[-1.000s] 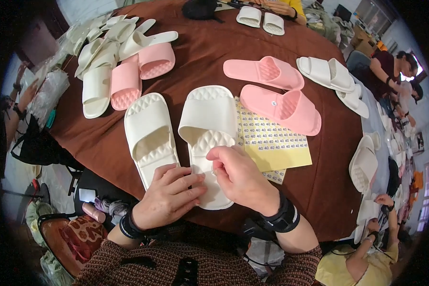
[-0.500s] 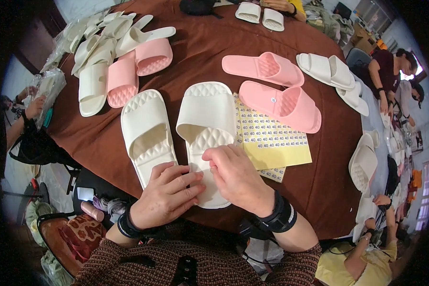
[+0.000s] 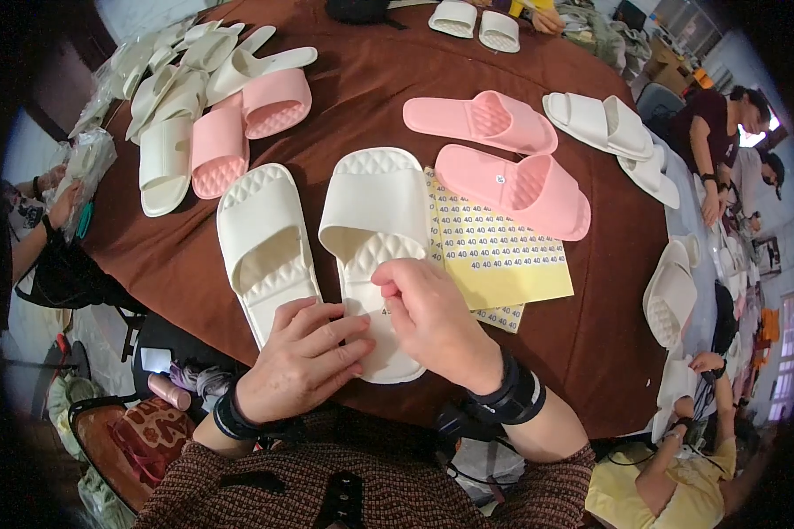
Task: Applying size labels to the inside footbed of slippers and sorting them by color and size.
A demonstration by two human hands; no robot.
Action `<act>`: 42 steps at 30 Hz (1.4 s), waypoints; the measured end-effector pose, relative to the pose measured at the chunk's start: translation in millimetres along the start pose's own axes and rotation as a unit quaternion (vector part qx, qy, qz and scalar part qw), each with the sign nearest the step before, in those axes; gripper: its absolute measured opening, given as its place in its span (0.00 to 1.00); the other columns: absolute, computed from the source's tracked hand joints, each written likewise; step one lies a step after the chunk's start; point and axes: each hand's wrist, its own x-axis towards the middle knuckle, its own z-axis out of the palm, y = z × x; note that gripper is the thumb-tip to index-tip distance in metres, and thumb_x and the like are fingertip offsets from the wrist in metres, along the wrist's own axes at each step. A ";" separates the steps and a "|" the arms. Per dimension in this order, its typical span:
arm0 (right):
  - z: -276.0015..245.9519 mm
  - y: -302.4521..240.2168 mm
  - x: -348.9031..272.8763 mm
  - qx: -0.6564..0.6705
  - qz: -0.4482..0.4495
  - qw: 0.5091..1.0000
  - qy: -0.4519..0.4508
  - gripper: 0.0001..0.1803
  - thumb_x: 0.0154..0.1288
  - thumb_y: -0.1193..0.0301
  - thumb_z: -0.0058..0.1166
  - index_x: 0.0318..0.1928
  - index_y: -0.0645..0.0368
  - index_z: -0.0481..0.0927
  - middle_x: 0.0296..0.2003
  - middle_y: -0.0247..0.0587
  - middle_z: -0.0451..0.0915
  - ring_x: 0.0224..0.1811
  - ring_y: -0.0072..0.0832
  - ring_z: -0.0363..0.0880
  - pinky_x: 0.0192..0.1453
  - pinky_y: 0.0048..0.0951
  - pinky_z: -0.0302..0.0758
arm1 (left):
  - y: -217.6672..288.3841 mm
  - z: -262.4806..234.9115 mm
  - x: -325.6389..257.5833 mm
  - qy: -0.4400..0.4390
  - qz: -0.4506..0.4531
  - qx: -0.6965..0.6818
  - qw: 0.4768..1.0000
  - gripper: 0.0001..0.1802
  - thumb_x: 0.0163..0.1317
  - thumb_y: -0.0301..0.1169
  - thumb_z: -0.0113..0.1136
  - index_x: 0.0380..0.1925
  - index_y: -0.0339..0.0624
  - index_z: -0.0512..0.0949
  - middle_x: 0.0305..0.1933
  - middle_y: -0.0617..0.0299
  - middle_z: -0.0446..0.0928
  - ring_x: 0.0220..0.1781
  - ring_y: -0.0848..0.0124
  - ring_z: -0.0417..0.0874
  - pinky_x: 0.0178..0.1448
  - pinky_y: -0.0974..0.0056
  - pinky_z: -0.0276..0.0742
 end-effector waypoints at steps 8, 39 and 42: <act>4.7 -2.1 -1.7 -0.021 -0.008 1.000 0.009 0.12 0.59 0.82 0.53 0.44 0.61 0.73 0.35 0.46 0.76 0.40 0.45 0.75 0.46 0.42 0.71 | -0.4 0.1 0.7 0.002 0.000 -0.001 1.000 0.19 0.53 0.31 0.69 0.47 0.46 0.82 0.57 0.63 0.77 0.59 0.59 0.74 0.63 0.50 0.66; -29.0 2.5 44.9 -0.151 -0.039 0.987 0.042 0.30 0.58 0.73 0.60 0.60 0.67 0.66 0.55 0.57 0.68 0.55 0.52 0.71 0.60 0.46 0.70 | -76.5 -48.3 -45.3 0.197 -0.274 -0.033 0.941 0.33 0.51 0.16 0.61 0.61 0.30 0.67 0.54 0.49 0.70 0.43 0.61 0.74 0.50 0.62 0.74; -26.9 18.0 57.8 -0.229 -0.084 0.967 0.071 0.32 0.57 0.72 0.61 0.61 0.65 0.66 0.56 0.56 0.68 0.54 0.53 0.71 0.61 0.46 0.69 | -87.9 -49.6 -36.3 0.176 -0.257 -0.077 0.947 0.39 0.49 0.16 0.63 0.65 0.30 0.64 0.60 0.50 0.69 0.40 0.67 0.73 0.44 0.65 0.75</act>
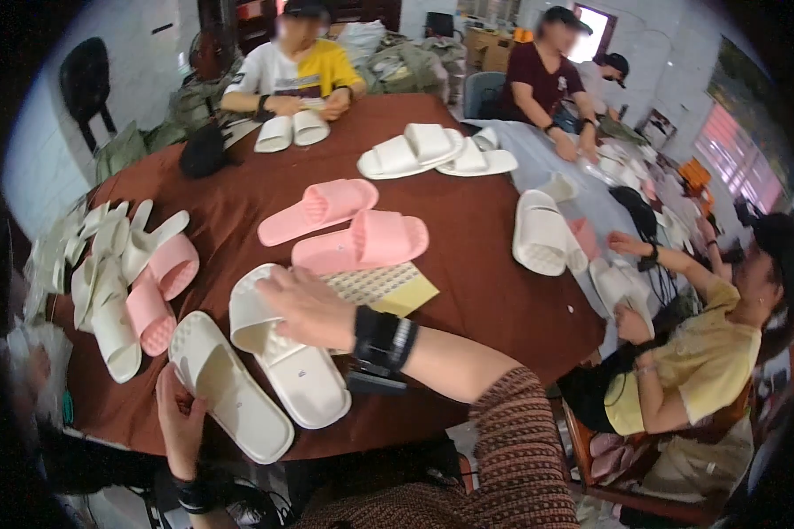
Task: Applying size labels to the inside footbed of slippers and sorting them by color and size.
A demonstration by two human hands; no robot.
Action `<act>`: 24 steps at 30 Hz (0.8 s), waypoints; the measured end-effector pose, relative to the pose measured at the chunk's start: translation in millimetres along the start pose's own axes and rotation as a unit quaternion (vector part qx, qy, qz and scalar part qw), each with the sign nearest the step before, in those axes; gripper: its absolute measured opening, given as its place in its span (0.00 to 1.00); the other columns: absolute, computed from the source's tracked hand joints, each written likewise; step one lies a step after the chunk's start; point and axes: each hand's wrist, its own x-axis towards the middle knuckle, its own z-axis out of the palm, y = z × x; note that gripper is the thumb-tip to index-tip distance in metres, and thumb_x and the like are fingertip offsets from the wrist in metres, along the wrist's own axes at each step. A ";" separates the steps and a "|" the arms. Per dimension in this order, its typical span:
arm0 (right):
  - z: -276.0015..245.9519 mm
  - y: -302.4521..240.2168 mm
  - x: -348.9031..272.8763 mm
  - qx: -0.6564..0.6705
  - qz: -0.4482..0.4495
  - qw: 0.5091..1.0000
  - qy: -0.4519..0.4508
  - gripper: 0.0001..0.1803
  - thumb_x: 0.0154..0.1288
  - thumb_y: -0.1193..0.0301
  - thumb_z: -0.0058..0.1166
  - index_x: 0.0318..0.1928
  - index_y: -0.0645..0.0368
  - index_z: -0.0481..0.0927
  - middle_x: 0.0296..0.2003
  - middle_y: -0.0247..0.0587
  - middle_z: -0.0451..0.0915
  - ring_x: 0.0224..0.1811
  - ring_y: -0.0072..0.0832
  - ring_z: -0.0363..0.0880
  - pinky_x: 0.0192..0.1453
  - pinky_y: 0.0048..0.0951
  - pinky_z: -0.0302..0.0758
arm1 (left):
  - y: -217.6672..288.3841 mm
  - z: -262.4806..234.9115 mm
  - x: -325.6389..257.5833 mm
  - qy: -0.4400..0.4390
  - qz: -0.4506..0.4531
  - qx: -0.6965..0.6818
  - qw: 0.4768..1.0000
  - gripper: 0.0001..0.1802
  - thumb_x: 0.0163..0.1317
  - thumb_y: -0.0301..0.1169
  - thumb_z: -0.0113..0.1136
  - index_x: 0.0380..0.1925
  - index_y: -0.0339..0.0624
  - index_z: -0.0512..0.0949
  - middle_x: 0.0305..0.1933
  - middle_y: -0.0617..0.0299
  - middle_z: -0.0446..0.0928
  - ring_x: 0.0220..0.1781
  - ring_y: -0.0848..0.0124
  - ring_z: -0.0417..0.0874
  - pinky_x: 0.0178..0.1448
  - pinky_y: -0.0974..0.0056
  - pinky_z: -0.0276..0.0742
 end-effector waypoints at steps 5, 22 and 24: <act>-9.4 17.3 27.9 0.080 0.029 0.968 -0.235 0.45 0.47 0.59 0.68 0.65 0.62 0.65 0.57 0.52 0.68 0.56 0.51 0.72 0.58 0.44 0.72 | -21.8 -11.1 35.0 -0.117 -0.032 -0.055 0.991 0.45 0.45 0.17 0.66 0.68 0.33 0.61 0.58 0.52 0.72 0.31 0.73 0.72 0.36 0.70 0.73; -90.4 7.7 8.2 0.100 0.262 0.958 0.054 0.53 0.46 0.52 0.71 0.68 0.69 0.62 0.65 0.66 0.62 0.62 0.52 0.72 0.65 0.38 0.71 | 21.8 -4.3 21.3 0.068 -0.011 0.085 0.994 0.50 0.47 0.37 0.72 0.69 0.33 0.58 0.55 0.31 0.68 0.40 0.43 0.83 0.46 0.52 0.81; -76.5 11.9 6.1 0.115 0.269 0.954 0.058 0.53 0.47 0.52 0.71 0.68 0.69 0.62 0.64 0.67 0.63 0.61 0.52 0.72 0.64 0.38 0.72 | 15.6 -2.0 16.4 0.090 -0.007 0.121 0.989 0.50 0.49 0.38 0.72 0.69 0.35 0.57 0.56 0.29 0.68 0.39 0.44 0.83 0.47 0.50 0.80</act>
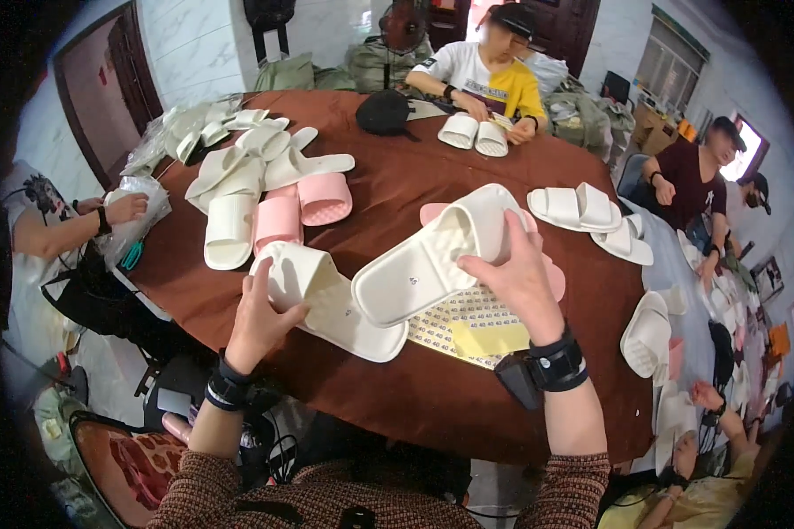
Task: Applying size labels to the inside footbed of slippers and sorting them by color and size.
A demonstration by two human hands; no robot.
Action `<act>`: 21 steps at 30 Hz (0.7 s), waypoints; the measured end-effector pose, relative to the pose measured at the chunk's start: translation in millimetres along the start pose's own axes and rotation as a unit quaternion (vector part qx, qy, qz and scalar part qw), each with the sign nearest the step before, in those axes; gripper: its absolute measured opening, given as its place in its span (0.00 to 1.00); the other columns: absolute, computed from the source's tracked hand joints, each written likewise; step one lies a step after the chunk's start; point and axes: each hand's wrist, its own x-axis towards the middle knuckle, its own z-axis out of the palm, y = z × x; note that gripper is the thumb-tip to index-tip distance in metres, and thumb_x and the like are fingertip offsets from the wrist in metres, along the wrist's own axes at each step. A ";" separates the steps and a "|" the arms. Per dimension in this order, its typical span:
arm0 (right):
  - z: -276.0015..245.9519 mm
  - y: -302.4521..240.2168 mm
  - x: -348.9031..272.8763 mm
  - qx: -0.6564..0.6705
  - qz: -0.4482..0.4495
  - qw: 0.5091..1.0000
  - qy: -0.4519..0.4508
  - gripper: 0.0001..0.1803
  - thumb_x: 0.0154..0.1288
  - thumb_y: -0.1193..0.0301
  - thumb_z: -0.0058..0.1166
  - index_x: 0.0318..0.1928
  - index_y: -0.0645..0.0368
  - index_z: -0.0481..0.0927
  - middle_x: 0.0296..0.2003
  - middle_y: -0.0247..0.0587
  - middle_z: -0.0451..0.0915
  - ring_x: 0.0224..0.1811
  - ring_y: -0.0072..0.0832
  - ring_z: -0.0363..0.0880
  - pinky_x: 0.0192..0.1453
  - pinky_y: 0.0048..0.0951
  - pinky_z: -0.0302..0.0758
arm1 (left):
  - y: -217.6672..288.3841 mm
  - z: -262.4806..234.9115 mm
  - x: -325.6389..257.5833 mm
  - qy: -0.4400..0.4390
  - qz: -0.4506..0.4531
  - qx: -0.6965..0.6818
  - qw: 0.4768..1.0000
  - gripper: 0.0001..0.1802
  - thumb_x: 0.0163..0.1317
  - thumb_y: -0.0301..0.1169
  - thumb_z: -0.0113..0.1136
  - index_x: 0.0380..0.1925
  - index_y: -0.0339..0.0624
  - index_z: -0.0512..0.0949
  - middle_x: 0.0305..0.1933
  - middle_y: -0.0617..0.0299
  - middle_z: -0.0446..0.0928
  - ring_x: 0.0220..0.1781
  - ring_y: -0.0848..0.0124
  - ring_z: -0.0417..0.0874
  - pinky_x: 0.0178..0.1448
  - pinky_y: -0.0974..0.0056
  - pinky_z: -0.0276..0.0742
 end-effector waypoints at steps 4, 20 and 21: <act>37.2 40.5 3.8 -0.090 -0.112 0.989 0.034 0.45 0.53 0.62 0.69 0.67 0.68 0.63 0.51 0.56 0.74 0.54 0.37 0.76 0.57 0.35 0.76 | 14.8 6.1 -1.3 -0.008 -0.037 -0.025 0.999 0.47 0.51 0.41 0.71 0.68 0.36 0.59 0.57 0.34 0.70 0.40 0.47 0.84 0.46 0.50 0.80; 64.4 -12.9 -40.0 0.290 0.090 0.914 -0.269 0.33 0.64 0.72 0.54 0.65 0.80 0.61 0.34 0.47 0.78 0.26 0.25 0.82 0.24 0.25 0.80 | 17.7 6.1 -39.5 -0.002 0.054 0.043 0.998 0.29 0.60 0.30 0.64 0.61 0.37 0.68 0.47 0.43 0.74 0.34 0.50 0.81 0.39 0.53 0.78; 66.8 -15.7 -42.1 0.302 0.102 0.910 -0.265 0.32 0.64 0.72 0.53 0.64 0.79 0.62 0.34 0.46 0.78 0.26 0.24 0.82 0.23 0.24 0.80 | 19.6 5.5 -39.8 -0.003 0.055 0.042 0.998 0.29 0.60 0.30 0.64 0.61 0.37 0.68 0.47 0.43 0.74 0.34 0.50 0.81 0.39 0.53 0.78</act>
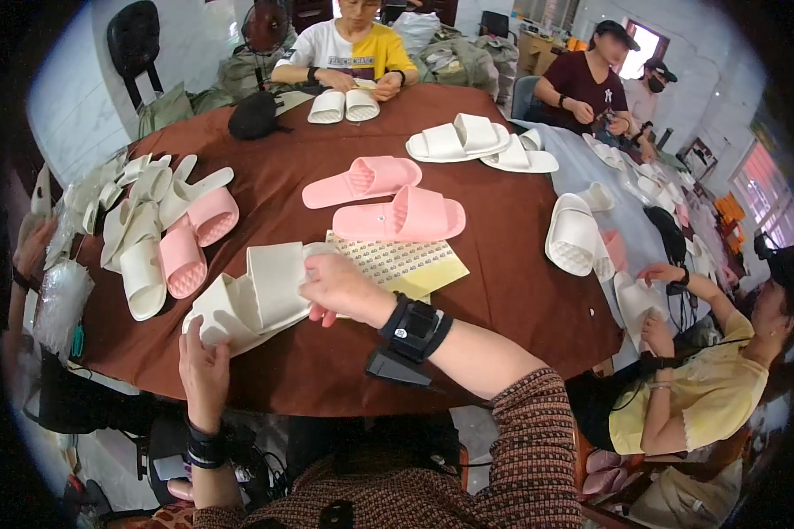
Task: Applying size labels to the inside footbed of slippers and sorting them by color and size.
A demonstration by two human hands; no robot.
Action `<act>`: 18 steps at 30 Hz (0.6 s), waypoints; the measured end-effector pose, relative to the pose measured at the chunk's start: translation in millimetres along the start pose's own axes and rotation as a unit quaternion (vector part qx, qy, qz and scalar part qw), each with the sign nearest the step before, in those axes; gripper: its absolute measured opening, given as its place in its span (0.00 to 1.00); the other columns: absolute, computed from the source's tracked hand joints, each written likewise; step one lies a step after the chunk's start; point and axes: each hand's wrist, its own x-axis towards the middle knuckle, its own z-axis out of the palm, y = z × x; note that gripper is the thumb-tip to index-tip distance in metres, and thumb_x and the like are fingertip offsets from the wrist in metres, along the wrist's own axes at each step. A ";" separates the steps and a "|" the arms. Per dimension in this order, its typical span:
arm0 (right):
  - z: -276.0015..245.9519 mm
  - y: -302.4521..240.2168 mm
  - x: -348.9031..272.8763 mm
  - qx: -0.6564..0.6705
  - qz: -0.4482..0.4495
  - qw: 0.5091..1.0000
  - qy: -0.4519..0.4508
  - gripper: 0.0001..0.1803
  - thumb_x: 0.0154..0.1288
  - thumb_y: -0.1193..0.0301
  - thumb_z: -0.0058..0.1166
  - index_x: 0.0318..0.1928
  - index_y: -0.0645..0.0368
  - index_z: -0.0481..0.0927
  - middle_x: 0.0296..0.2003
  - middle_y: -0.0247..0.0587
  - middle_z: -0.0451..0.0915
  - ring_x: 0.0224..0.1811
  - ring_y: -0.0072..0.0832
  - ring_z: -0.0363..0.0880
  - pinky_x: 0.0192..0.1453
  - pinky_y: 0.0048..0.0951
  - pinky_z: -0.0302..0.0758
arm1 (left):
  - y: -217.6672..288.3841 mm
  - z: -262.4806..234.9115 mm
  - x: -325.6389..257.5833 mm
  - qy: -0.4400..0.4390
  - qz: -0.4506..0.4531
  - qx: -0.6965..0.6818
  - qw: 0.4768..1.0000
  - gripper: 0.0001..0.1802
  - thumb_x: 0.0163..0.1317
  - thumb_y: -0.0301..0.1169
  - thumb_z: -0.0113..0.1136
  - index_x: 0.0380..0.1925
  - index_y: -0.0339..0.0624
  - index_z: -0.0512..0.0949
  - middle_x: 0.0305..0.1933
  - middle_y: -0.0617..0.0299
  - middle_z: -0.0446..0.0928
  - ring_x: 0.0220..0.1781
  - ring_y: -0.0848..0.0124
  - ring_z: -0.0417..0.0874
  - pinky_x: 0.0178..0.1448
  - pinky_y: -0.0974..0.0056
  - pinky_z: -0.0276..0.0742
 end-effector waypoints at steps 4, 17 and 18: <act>1.2 7.5 1.0 0.047 0.042 0.998 -0.006 0.20 0.64 0.72 0.53 0.53 0.74 0.74 0.29 0.41 0.77 0.20 0.22 0.79 0.21 0.24 0.78 | 4.1 2.4 0.8 0.004 -0.024 -0.028 0.999 0.27 0.60 0.25 0.62 0.60 0.35 0.69 0.43 0.45 0.74 0.32 0.57 0.77 0.39 0.57 0.75; -71.1 -10.9 -62.4 0.275 0.014 0.934 0.226 0.06 0.65 0.75 0.56 0.40 0.52 0.74 0.23 0.20 0.65 0.15 0.11 0.58 0.17 0.18 0.57 | 42.2 -14.9 35.1 0.053 0.196 -0.098 0.974 0.27 0.51 0.21 0.65 0.55 0.36 0.72 0.61 0.43 0.70 0.62 0.45 0.73 0.63 0.52 0.73; -92.6 1.1 -66.2 0.310 -0.036 0.917 0.250 0.07 0.66 0.75 0.56 0.42 0.55 0.74 0.23 0.20 0.65 0.15 0.10 0.58 0.17 0.16 0.56 | 41.7 -17.5 37.1 0.035 0.201 -0.085 0.975 0.27 0.52 0.22 0.66 0.55 0.36 0.73 0.61 0.44 0.70 0.61 0.46 0.73 0.63 0.52 0.73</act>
